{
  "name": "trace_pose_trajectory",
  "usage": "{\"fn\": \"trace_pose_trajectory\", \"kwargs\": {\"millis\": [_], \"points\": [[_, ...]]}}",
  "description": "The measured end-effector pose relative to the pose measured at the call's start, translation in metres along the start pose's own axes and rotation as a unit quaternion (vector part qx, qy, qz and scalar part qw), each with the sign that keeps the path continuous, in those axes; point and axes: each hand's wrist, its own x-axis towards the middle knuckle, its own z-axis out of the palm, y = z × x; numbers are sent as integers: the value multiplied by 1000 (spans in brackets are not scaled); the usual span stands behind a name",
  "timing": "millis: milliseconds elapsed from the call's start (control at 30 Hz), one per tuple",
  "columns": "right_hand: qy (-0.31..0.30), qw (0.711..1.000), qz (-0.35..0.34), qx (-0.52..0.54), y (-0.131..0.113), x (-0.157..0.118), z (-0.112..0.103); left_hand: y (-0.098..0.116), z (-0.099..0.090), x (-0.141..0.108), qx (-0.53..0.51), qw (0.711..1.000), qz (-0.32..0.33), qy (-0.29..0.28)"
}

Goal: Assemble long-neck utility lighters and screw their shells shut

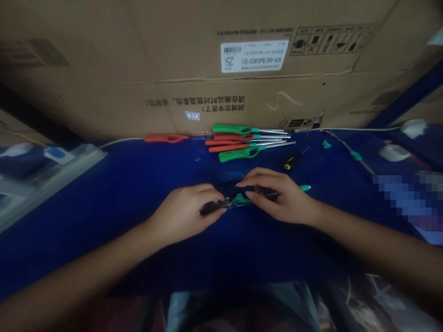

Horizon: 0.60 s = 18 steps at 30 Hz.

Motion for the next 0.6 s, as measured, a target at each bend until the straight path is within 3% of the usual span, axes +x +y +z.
{"fn": "trace_pose_trajectory", "kwargs": {"millis": [100,267,600], "points": [[-90,978,-117,-146,0,-2,-5,0,-1,-1,-5,1000,5,-5],[-198,932,-131,-273,0,-3,-10,-1,0,0,11,1000,15,-12],[-219,922,-131,-291,0,-2,-11,0,-3,-2,16,1000,8,-20]]}}
